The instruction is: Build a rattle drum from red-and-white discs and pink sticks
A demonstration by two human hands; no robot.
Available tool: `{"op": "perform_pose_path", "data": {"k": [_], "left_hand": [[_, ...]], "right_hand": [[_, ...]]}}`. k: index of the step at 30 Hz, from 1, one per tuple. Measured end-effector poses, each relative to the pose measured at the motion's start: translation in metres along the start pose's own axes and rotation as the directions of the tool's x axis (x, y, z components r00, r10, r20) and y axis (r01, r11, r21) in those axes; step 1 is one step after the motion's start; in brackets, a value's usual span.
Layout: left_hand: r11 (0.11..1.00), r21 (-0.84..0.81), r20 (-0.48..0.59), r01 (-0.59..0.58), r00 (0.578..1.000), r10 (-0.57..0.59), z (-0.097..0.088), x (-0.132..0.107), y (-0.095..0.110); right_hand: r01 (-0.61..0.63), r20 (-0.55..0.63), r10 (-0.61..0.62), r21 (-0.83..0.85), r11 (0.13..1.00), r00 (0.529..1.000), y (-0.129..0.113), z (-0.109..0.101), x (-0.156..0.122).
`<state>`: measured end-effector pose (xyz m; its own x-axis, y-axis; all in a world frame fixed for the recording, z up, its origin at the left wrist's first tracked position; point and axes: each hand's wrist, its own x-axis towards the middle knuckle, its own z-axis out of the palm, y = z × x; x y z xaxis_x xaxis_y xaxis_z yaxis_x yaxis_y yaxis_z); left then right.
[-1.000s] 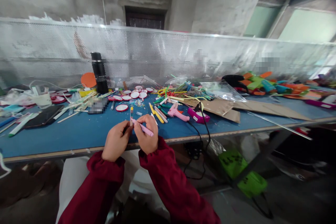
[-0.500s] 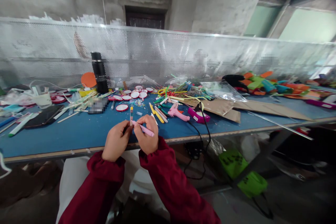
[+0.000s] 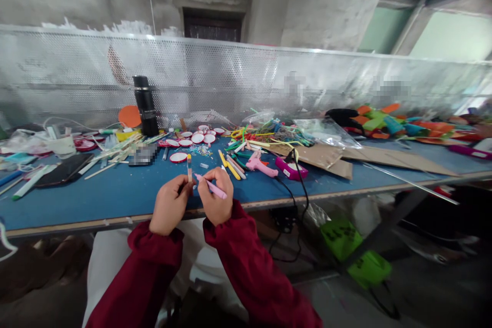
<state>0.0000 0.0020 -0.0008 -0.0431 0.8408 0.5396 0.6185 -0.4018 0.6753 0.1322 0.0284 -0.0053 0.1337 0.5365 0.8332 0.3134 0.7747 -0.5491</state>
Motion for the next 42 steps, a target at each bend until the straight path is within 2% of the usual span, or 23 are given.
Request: {"op": "perform_pose_path", "data": {"k": [7, 24, 42], "left_hand": [[1.000, -0.010, 0.011, -0.023, 1.000, 0.023, 0.0019, 0.0002, -0.0008], [1.000, 0.000, 0.037, -0.029, 0.999, 0.028, 0.0005, -0.0006, -0.0009], [1.000, 0.018, 0.053, -0.023, 0.998, 0.022, 0.0015, 0.0003, -0.0030]], "right_hand": [[0.048, -0.003, -0.048, 0.035, 0.998, 0.999, -0.0015, -0.0013, -0.0002], [0.074, 0.052, -0.075, 0.028, 0.997, 0.996, -0.0010, -0.0014, 0.0005], [0.080, 0.052, -0.081, 0.016, 0.997, 0.995, 0.0008, -0.0007, 0.0005]]}}
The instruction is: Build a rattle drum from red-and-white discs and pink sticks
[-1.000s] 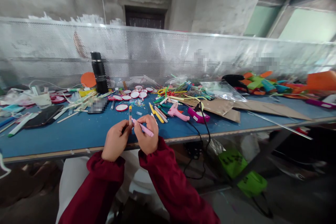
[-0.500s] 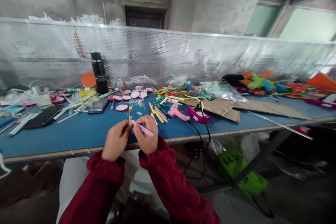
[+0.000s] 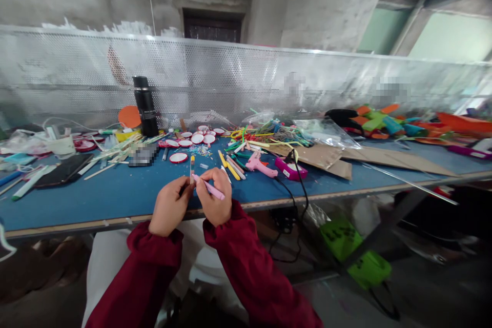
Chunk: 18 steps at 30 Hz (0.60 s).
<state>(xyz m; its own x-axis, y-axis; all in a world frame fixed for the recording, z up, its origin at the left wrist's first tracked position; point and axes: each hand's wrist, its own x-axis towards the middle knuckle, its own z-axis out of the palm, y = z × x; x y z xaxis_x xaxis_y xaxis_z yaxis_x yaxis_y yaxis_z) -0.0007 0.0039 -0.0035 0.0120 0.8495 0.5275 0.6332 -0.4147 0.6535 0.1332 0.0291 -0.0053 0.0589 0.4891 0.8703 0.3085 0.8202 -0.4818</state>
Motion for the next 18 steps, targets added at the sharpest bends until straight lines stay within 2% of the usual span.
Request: {"op": "perform_pose_path", "data": {"k": [18], "left_hand": [[1.000, 0.017, 0.000, -0.003, 1.000, 0.003, 0.0000, 0.0004, -0.0012]], "right_hand": [[0.005, -0.004, -0.005, -0.003, 1.000, 1.000, -0.0019, 0.0000, 0.0011]]}}
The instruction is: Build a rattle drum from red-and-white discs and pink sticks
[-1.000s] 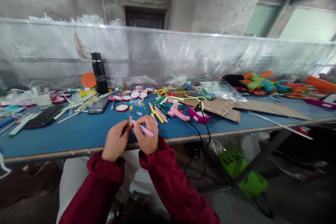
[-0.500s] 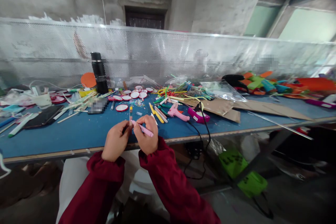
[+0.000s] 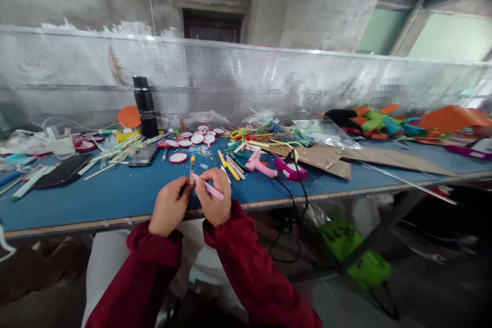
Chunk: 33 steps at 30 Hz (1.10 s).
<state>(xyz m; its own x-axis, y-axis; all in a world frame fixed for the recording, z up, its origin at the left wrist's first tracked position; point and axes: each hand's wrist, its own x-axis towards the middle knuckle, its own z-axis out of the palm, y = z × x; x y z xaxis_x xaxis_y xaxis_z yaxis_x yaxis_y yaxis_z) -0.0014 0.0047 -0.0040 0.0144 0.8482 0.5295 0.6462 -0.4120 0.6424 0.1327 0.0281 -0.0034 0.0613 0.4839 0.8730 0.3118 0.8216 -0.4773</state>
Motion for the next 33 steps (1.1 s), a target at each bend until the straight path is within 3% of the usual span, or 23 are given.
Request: {"op": "perform_pose_path", "data": {"k": [33], "left_hand": [[1.000, -0.011, -0.011, -0.003, 1.000, 0.003, 0.0001, 0.0006, 0.0000]], "right_hand": [[-0.034, -0.011, 0.034, -0.013, 0.999, 0.999, 0.0021, 0.0014, -0.0007]]}}
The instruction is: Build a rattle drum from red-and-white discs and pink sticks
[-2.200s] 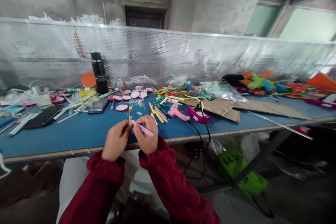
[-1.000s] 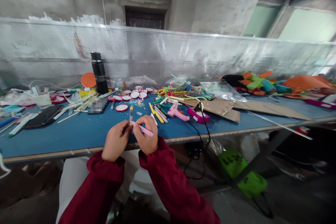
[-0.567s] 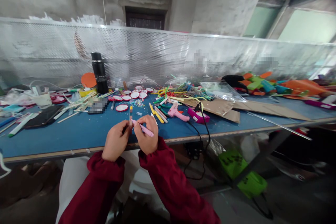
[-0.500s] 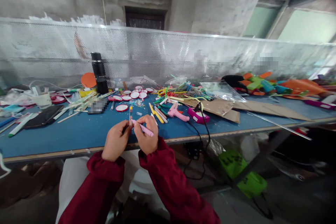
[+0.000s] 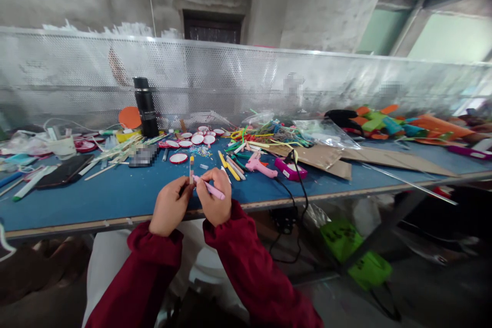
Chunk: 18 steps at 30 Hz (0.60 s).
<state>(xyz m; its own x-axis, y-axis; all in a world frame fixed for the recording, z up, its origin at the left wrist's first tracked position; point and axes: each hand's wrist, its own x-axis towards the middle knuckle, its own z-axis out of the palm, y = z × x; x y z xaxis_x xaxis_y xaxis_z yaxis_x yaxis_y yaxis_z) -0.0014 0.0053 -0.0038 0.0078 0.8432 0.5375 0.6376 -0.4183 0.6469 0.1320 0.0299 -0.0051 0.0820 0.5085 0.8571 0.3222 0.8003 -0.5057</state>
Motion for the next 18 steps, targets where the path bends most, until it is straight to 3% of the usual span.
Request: {"op": "perform_pose_path", "data": {"k": [18], "left_hand": [[1.000, 0.008, 0.003, 0.005, 1.000, -0.005, 0.0000, -0.0003, -0.0002]], "right_hand": [[-0.003, 0.009, 0.003, -0.002, 1.000, 1.000, -0.0012, -0.0008, 0.0000]]}}
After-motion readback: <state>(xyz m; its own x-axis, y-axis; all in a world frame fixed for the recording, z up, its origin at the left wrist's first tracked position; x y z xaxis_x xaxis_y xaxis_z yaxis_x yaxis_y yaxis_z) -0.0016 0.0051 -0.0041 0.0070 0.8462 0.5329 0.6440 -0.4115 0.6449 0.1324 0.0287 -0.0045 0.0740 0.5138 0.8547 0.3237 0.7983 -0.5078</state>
